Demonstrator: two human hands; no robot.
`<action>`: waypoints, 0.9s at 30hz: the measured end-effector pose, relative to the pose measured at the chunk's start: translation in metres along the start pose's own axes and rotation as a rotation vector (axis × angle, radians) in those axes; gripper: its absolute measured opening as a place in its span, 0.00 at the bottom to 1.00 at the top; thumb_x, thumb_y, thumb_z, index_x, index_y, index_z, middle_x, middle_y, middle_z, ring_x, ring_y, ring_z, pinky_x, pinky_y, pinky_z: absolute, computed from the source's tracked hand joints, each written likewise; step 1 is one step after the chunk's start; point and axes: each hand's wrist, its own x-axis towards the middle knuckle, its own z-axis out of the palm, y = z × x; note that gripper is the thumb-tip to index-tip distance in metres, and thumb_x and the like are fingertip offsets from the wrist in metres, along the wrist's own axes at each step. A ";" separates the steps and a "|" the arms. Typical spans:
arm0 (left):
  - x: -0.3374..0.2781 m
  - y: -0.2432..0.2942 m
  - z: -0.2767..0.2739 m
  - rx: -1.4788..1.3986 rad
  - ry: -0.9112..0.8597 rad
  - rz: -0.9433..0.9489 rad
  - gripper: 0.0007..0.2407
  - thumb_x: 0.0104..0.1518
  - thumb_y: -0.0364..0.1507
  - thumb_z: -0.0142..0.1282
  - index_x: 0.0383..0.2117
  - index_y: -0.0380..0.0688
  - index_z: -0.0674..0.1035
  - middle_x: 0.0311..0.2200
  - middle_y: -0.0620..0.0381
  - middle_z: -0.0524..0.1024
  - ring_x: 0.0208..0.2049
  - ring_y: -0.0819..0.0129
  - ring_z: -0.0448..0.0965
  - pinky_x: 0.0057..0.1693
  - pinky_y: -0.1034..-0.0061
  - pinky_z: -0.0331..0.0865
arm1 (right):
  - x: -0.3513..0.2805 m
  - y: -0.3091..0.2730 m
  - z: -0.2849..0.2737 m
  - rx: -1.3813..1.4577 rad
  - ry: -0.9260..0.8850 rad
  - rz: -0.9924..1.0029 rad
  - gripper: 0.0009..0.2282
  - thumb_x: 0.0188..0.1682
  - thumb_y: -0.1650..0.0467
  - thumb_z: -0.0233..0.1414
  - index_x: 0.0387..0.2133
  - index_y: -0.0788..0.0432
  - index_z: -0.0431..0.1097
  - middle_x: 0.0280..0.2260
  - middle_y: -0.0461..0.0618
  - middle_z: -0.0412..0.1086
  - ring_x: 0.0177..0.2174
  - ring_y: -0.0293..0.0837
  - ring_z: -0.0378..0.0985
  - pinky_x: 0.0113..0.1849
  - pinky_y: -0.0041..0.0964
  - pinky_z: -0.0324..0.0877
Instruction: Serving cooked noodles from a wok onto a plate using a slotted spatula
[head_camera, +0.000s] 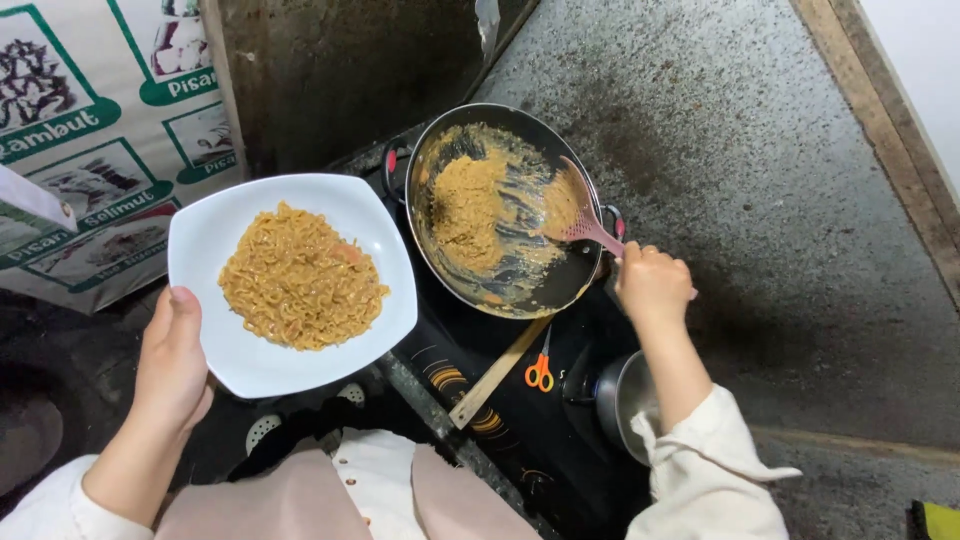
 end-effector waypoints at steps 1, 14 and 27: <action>0.000 0.001 0.001 0.000 0.002 0.004 0.36 0.55 0.52 0.34 0.68 0.42 0.58 0.65 0.47 0.65 0.63 0.56 0.68 0.63 0.60 0.66 | 0.007 -0.011 0.002 0.001 0.004 0.002 0.08 0.46 0.61 0.58 0.25 0.48 0.68 0.21 0.44 0.69 0.21 0.47 0.75 0.27 0.43 0.66; -0.001 -0.001 0.000 0.017 0.062 -0.065 0.35 0.55 0.51 0.35 0.68 0.44 0.59 0.63 0.48 0.68 0.59 0.58 0.71 0.59 0.61 0.68 | 0.010 -0.017 -0.009 0.750 -0.253 0.239 0.14 0.51 0.54 0.53 0.46 0.37 0.78 0.39 0.31 0.77 0.36 0.39 0.79 0.32 0.36 0.69; 0.002 -0.006 -0.002 0.032 0.019 -0.029 0.36 0.54 0.53 0.35 0.67 0.44 0.60 0.62 0.49 0.68 0.59 0.58 0.71 0.58 0.62 0.69 | 0.030 -0.034 -0.138 0.498 -0.953 0.283 0.16 0.53 0.53 0.46 0.44 0.40 0.78 0.39 0.53 0.79 0.42 0.61 0.81 0.42 0.56 0.73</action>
